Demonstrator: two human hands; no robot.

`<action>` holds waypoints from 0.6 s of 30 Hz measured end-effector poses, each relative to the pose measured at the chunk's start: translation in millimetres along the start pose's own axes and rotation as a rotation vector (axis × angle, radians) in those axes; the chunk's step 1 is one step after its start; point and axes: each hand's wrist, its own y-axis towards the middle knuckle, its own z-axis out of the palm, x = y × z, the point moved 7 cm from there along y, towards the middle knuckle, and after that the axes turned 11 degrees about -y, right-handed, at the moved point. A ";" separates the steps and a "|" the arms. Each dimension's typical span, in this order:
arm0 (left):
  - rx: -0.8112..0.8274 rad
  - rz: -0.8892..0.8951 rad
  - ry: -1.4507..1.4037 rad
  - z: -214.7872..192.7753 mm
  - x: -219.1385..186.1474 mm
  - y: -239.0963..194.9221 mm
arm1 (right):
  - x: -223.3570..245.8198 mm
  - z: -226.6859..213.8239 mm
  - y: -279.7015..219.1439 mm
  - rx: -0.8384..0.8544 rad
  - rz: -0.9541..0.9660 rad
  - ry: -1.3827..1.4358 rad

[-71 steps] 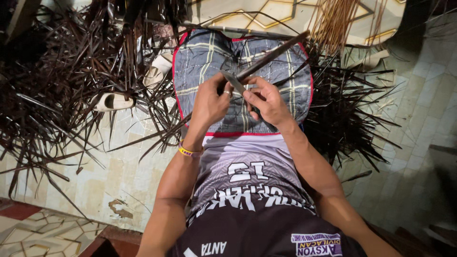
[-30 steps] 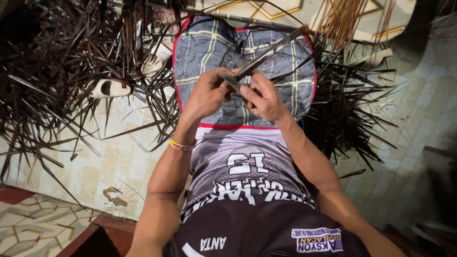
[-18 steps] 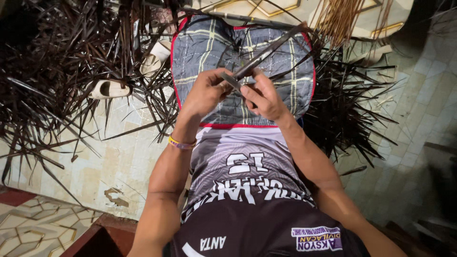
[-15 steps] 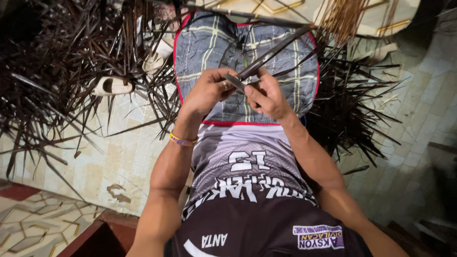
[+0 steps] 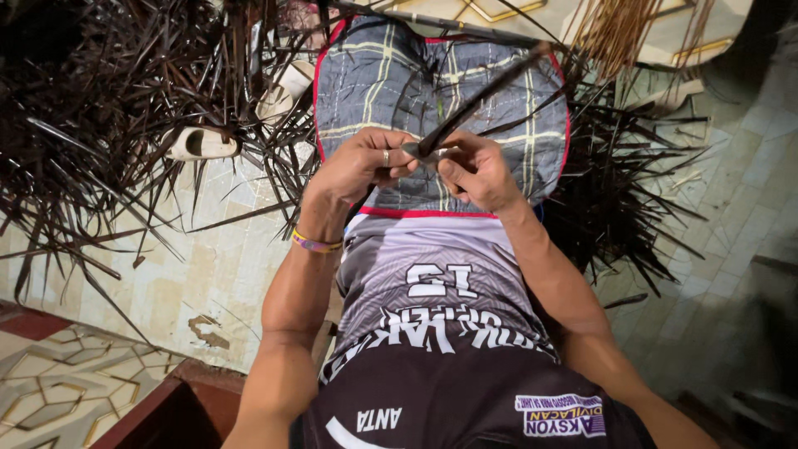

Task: The person sits on the floor and uses a knife to cut long, dark palm leaves into smaller pieces. They repeatedly pick up leaves, slice them, and drop the cut pieces onto a pile on the floor.

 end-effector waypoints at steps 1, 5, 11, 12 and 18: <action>0.002 0.022 0.039 1.3 -3.3 0.0 | 5.5 1.9 2.3 0.013 0.000 -0.002; -0.087 0.130 0.208 7.0 -4.0 2.9 | 32.4 10.5 9.3 -0.030 0.002 -0.039; -0.532 0.472 0.776 24.8 -33.6 -22.5 | 14.8 6.7 -4.6 -0.167 0.093 -0.264; -0.525 0.481 0.711 20.8 -31.2 -19.1 | 13.8 7.3 -6.8 -0.195 0.074 -0.318; -0.502 0.459 0.680 22.9 -29.9 -17.3 | 28.1 6.9 -4.1 -0.223 0.014 -0.463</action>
